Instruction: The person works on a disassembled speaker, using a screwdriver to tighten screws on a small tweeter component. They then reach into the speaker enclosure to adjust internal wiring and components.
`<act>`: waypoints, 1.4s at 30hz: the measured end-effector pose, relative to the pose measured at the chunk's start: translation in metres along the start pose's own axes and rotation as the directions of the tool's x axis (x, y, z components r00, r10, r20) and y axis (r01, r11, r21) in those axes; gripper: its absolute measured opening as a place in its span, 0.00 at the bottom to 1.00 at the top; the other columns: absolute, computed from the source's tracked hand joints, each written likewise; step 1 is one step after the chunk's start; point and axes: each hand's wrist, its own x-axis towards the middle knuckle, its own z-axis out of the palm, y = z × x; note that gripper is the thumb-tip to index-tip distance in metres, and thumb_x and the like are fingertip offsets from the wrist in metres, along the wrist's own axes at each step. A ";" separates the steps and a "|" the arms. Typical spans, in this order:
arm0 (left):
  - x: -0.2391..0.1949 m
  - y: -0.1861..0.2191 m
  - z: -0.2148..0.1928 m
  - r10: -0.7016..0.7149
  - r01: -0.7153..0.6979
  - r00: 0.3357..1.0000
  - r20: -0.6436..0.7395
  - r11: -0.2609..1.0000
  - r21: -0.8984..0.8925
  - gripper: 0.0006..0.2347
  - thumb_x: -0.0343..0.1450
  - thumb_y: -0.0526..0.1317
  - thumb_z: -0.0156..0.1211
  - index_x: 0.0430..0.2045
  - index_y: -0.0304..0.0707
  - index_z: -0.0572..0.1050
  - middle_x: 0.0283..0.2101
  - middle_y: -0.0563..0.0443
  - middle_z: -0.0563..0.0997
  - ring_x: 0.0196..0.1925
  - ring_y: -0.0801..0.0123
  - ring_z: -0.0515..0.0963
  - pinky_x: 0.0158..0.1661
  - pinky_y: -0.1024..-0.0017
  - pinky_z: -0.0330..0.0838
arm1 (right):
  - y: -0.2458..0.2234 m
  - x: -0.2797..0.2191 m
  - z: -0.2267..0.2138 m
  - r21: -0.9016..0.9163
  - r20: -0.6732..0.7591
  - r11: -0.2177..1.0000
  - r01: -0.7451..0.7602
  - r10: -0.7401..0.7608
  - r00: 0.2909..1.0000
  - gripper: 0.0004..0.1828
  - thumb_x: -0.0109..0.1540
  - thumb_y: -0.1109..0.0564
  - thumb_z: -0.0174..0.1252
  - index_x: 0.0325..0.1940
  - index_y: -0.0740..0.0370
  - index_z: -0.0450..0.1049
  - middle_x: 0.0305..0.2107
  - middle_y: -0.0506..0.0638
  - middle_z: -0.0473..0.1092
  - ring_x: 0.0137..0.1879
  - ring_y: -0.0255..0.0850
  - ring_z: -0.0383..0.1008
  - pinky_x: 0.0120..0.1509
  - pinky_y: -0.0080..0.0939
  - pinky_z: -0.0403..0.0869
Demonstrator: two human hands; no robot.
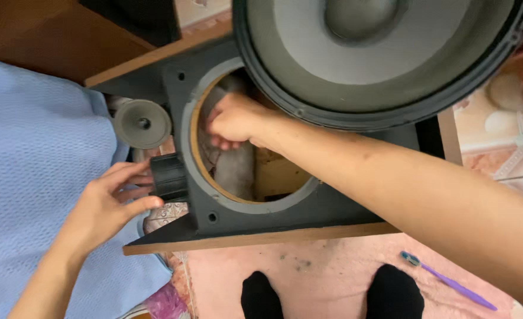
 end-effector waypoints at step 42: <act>0.100 -0.014 -0.003 0.104 -0.197 0.963 -0.250 0.903 -0.383 0.19 0.84 0.52 0.67 0.63 0.38 0.85 0.52 0.53 0.89 0.58 0.75 0.82 0.64 0.65 0.81 | 0.005 0.033 0.057 0.412 -0.222 0.863 0.293 -0.217 0.951 0.34 0.63 0.58 0.78 0.70 0.78 0.79 0.57 0.72 0.81 0.65 0.64 0.82 0.69 0.66 0.83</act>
